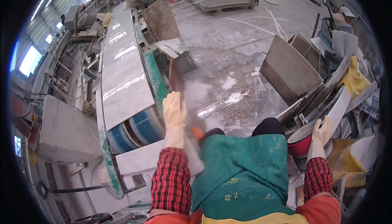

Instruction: The person repeatedly rubs rectangular white panels against a moving sanding belt to smooth their surfaces. They handle each panel one at a time, flipping it to treat both sides, then place it aside after sanding.

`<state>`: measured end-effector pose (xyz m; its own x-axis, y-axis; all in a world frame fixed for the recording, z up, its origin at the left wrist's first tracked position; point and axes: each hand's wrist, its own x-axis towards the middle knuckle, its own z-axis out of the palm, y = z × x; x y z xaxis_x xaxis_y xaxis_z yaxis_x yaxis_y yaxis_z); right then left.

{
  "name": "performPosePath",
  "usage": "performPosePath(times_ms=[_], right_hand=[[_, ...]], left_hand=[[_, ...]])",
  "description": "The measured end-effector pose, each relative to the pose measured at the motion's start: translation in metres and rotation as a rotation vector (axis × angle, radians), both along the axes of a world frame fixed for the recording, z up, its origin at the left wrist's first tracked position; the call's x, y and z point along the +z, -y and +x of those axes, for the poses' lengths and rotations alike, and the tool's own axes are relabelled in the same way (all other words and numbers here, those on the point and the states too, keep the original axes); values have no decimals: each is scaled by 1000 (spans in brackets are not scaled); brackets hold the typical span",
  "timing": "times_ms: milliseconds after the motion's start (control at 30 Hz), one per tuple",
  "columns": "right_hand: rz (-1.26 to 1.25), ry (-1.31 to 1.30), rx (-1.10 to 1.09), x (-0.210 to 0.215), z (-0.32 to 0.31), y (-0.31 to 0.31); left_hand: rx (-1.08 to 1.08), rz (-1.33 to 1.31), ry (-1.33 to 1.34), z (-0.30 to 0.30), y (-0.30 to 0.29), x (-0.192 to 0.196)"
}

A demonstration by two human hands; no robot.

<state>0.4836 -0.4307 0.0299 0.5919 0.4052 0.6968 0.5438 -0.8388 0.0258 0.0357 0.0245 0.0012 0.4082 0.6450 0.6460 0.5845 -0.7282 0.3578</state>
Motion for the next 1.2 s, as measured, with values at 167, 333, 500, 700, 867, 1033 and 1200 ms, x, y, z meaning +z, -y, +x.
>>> performPosePath(times_ms=[167, 333, 500, 700, 867, 1033, 1200], right_hand=[[-50, -28, -39, 0, -7, 3], [-45, 19, -23, -4, -11, 1], [-74, -40, -41, -7, -14, 5], [-28, -514, -466, 24, 34, -1], [-21, -690, -454, 0, 184, 132], [576, -896, -225, 10, 108, 53], [1547, -1128, -166, 116, 72, 12]], left_hand=[[-4, 8, 17, 3, 2, 3], [-8, 3, 3, 1, 1, 6], [-6, -11, -2, -1, 3, 8], [33, 39, 64, -6, 2, 9], [-45, -186, 114, 13, 3, 3], [-42, -29, 149, -2, 2, 10], [-25, -53, 72, -4, 3, 13]])
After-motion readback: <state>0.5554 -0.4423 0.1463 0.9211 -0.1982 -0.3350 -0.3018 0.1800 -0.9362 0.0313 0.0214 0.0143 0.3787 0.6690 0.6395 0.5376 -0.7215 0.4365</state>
